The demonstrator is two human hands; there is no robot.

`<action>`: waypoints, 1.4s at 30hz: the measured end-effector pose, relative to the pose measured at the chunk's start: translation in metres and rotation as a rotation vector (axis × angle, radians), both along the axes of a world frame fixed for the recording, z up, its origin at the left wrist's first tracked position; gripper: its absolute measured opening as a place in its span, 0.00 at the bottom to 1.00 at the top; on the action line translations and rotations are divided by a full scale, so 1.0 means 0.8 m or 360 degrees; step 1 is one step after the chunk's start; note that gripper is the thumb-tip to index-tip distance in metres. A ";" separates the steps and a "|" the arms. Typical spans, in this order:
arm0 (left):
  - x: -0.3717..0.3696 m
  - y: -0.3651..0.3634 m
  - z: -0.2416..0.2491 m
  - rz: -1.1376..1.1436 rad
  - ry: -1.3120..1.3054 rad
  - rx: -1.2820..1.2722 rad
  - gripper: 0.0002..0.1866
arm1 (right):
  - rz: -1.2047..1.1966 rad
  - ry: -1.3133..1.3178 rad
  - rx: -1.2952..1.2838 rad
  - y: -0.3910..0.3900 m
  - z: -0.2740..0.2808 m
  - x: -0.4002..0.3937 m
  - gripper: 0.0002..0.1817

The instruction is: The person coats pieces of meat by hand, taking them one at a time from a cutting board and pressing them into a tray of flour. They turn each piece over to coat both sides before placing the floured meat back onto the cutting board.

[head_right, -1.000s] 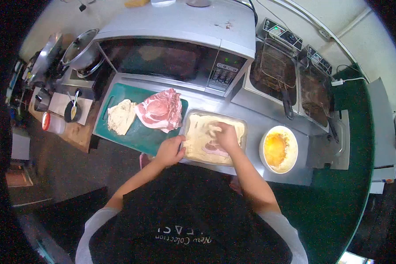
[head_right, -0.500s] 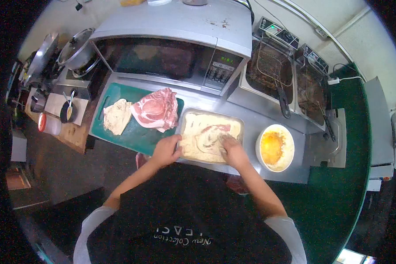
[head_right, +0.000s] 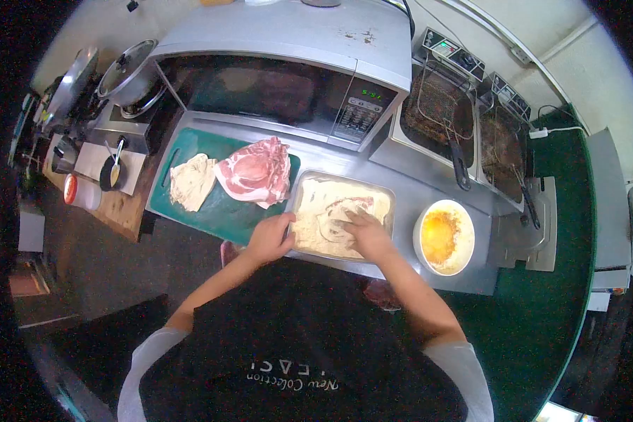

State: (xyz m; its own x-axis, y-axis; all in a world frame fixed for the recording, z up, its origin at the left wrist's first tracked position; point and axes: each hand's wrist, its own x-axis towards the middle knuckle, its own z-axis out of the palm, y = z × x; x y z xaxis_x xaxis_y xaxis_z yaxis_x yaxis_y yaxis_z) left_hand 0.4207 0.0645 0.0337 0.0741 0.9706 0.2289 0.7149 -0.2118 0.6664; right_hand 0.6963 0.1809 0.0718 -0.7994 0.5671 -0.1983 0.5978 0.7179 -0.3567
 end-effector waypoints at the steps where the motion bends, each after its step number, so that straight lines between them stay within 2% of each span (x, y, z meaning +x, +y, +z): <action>1: 0.000 0.000 -0.001 -0.0001 0.0005 -0.0002 0.19 | -0.0002 0.0001 0.0063 0.003 -0.009 -0.001 0.30; 6: 0.000 0.000 0.000 0.0002 0.0013 -0.0051 0.19 | -0.0170 0.0058 0.0220 0.004 -0.035 -0.020 0.29; 9: -0.001 -0.001 0.005 0.0003 0.0008 -0.0080 0.19 | -0.0534 0.0231 0.0168 -0.006 -0.017 -0.018 0.27; 12: 0.000 0.000 0.005 0.0012 -0.0008 -0.0075 0.19 | -0.1021 -0.0239 -0.0228 -0.022 0.042 -0.016 0.23; 15: 0.001 0.000 -0.001 0.0012 -0.0012 -0.0039 0.19 | -0.0793 -0.0243 -0.0112 -0.050 0.048 -0.005 0.22; 18: 0.001 0.000 -0.001 0.0007 0.0014 -0.0057 0.19 | -0.0541 -0.0248 0.0063 -0.064 0.023 -0.016 0.22; 21: 0.000 0.001 0.000 0.0002 0.0028 -0.0074 0.19 | -0.0590 -0.0165 -0.0163 -0.066 0.032 -0.034 0.29; 27: 0.001 0.001 0.001 -0.0001 0.0004 -0.0005 0.19 | -0.0875 -0.0141 -0.0241 -0.065 0.004 -0.035 0.28; 30: 0.001 0.001 -0.001 -0.0002 -0.0012 0.0020 0.19 | -0.0714 0.0075 -0.0048 -0.064 0.000 -0.033 0.10; 33: 0.000 0.001 0.000 -0.0007 -0.0012 -0.0012 0.19 | -0.0669 0.0275 0.0005 -0.049 -0.059 -0.012 0.08; 36: 0.000 0.001 0.000 -0.0006 -0.0015 0.0008 0.19 | -0.1042 0.0089 -0.0516 -0.013 -0.046 -0.007 0.11; 37: 0.000 0.001 -0.001 -0.0004 -0.0015 0.0029 0.19 | -0.1067 0.0348 -0.0418 -0.014 -0.015 -0.015 0.12; 40: 0.000 0.001 -0.006 -0.0010 -0.0023 -0.0009 0.19 | -0.1341 0.0633 -0.0106 0.002 0.003 -0.032 0.12; 41: 0.001 0.002 -0.007 -0.0007 -0.0026 0.0014 0.19 | -0.1332 0.0614 -0.0276 0.001 0.021 -0.039 0.20; 42: 0.002 0.001 -0.007 -0.0001 -0.0029 0.0037 0.19 | -0.1086 0.0603 -0.0157 0.000 0.004 -0.039 0.21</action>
